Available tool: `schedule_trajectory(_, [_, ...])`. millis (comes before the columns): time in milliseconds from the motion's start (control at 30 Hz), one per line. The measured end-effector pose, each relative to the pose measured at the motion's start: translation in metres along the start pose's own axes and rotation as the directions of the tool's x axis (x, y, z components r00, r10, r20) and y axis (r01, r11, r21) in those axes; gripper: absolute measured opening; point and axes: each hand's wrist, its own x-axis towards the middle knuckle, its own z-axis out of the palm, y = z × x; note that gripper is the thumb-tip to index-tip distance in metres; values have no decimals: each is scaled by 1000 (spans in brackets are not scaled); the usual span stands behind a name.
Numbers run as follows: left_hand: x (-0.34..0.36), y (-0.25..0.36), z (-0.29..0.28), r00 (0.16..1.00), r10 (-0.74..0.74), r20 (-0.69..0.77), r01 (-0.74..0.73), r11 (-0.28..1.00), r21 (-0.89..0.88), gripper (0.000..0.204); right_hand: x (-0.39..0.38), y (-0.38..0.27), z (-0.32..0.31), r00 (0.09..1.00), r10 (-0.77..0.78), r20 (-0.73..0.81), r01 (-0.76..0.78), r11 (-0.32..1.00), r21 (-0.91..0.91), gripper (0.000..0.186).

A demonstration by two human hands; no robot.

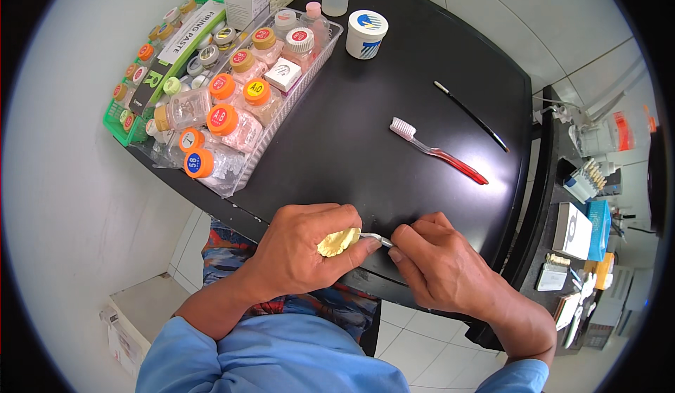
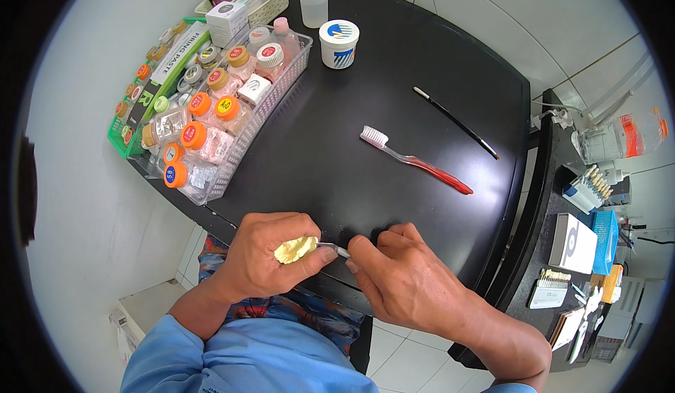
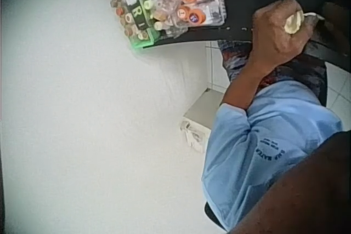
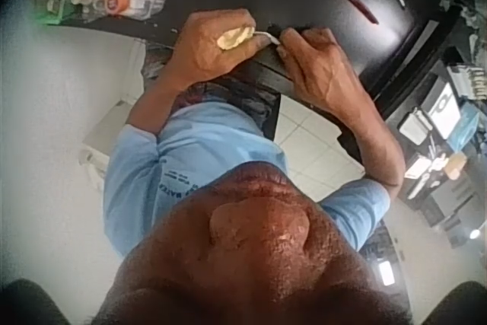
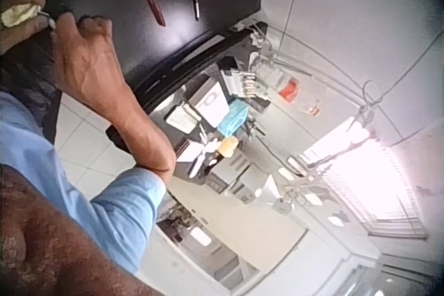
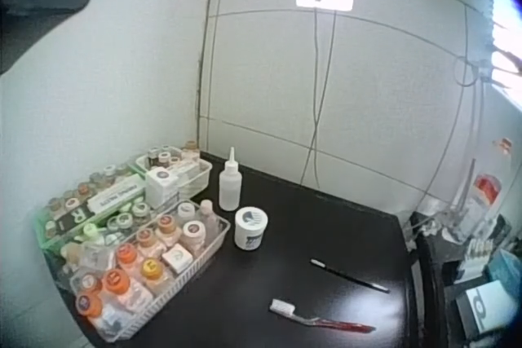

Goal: Staining and glazed a dental prosthetic model using a brush.

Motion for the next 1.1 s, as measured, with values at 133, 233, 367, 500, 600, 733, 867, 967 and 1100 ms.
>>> schedule_trajectory(133, [-1,0,1,1000,-6,4,6,1000,4,26,0,1,0,1000,9,1,-9,1000,2,13])
schedule_trajectory(233, [0,2,0,1000,-25,14,25,1000,-5,27,0,2,-1,1000,-7,2,7,1000,11,12])
schedule_trajectory(367, [0,4,-1,1000,-26,11,26,1000,-3,31,1,-1,-3,999,-14,33,14,1000,7,12])
schedule_trajectory(500, [0,3,-1,1000,-23,13,23,1000,-3,31,1,-1,-3,999,-10,37,10,1000,13,12])
schedule_trajectory(600, [-1,1,0,1000,-24,19,24,1000,0,31,1,0,-2,999,-14,36,14,1000,4,11])
schedule_trajectory(733, [-1,1,1,1000,-12,11,12,1000,-4,28,1,0,-2,1000,-9,12,9,1000,-9,12])
schedule_trajectory(867, [-1,0,1,1000,-2,3,2,1000,-17,26,1,1,-1,1000,-18,-4,18,999,-32,13])
schedule_trajectory(967, [-1,1,1,1000,4,12,-4,1000,-4,25,0,0,-1,1000,-7,-8,7,999,-35,12])
schedule_trajectory(1100, [-1,1,0,1000,6,15,-6,1000,-1,25,0,-2,-2,1000,1,-4,-1,999,-43,12])
